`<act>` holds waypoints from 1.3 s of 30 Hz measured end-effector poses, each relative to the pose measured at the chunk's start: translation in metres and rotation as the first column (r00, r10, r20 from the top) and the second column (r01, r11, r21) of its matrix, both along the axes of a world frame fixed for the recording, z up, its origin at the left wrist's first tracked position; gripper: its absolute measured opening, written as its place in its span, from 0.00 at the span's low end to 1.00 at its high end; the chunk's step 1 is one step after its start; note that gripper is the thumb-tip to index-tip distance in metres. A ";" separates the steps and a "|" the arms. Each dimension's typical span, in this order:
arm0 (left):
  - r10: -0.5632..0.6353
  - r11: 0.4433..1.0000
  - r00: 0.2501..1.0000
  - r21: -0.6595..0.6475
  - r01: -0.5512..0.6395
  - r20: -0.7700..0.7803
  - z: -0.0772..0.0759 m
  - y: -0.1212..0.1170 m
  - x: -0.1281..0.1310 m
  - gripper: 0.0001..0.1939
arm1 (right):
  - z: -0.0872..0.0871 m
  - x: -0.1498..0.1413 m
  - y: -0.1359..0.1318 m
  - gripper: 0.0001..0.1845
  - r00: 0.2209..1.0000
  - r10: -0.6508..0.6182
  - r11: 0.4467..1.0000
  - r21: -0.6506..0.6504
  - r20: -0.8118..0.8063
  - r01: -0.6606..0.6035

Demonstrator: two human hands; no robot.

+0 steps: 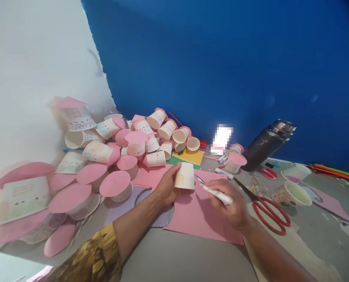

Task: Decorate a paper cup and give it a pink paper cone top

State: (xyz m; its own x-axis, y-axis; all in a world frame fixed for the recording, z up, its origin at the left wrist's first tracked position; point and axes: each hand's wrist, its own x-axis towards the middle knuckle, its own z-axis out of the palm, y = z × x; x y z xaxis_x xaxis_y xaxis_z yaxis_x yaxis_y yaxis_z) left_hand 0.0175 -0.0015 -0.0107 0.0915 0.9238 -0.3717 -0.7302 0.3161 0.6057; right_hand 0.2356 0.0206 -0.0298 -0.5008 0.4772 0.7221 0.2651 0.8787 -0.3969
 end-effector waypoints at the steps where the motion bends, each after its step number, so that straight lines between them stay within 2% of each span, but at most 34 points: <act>1: -0.019 1.000 1.000 0.000 0.019 -0.003 0.000 -0.001 0.000 0.16 | 0.004 0.003 -0.002 0.10 0.990 -0.080 0.992 -0.107 -0.114 0.068; 3: -0.064 0.998 0.998 -0.005 0.064 -0.007 0.000 -0.004 0.002 0.17 | 0.011 0.008 -0.004 0.07 0.938 -0.210 0.941 -0.318 -0.275 0.117; 5: -0.104 0.994 0.994 -0.017 0.104 -0.018 0.001 -0.008 0.004 0.17 | 0.017 0.013 -0.004 0.04 0.892 -0.240 0.889 -0.456 -0.383 0.043; 7: -0.135 0.991 0.990 -0.028 0.134 -0.039 0.002 -0.011 0.008 0.18 | 0.020 0.015 -0.004 0.04 0.862 -0.243 0.859 -0.511 -0.445 -0.023; 11: -0.160 0.986 0.985 -0.047 0.157 -0.068 0.001 -0.014 0.014 0.18 | 0.022 0.013 -0.012 0.05 0.865 -0.269 0.837 -0.547 -0.424 -0.008; 14: -0.143 0.989 0.987 -0.059 0.138 -0.077 -0.002 -0.014 0.018 0.18 | 0.023 0.009 -0.022 0.06 0.914 -0.233 0.859 -0.510 -0.332 0.034; 19: -0.135 0.989 0.989 -0.073 0.130 -0.061 -0.006 -0.012 0.021 0.16 | 0.027 0.003 -0.030 0.01 0.953 -0.227 0.942 -0.294 -0.198 0.163; 24: -0.095 0.994 0.994 -0.056 0.092 -0.060 -0.008 -0.012 0.024 0.14 | 0.031 0.002 -0.031 0.02 0.972 -0.185 0.970 -0.188 -0.142 0.157; 30: -0.071 0.996 0.996 -0.058 0.068 -0.060 -0.011 -0.012 0.026 0.14 | 0.032 0.002 -0.029 0.02 0.979 -0.164 0.975 -0.172 -0.119 0.143; 39: -0.106 0.994 0.990 -0.006 0.106 -0.096 -0.010 -0.015 0.026 0.16 | 0.032 0.002 -0.027 0.03 0.975 -0.193 0.971 -0.164 -0.111 0.173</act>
State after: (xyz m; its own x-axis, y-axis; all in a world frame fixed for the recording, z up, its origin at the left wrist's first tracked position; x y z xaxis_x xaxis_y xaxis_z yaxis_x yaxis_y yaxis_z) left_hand 0.0438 -0.0166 -0.0204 0.1529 0.9103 -0.3846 -0.6310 0.3895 0.6710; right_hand 0.2372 -0.0065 0.0019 -0.3047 0.6615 0.6852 0.3554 0.7464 -0.5626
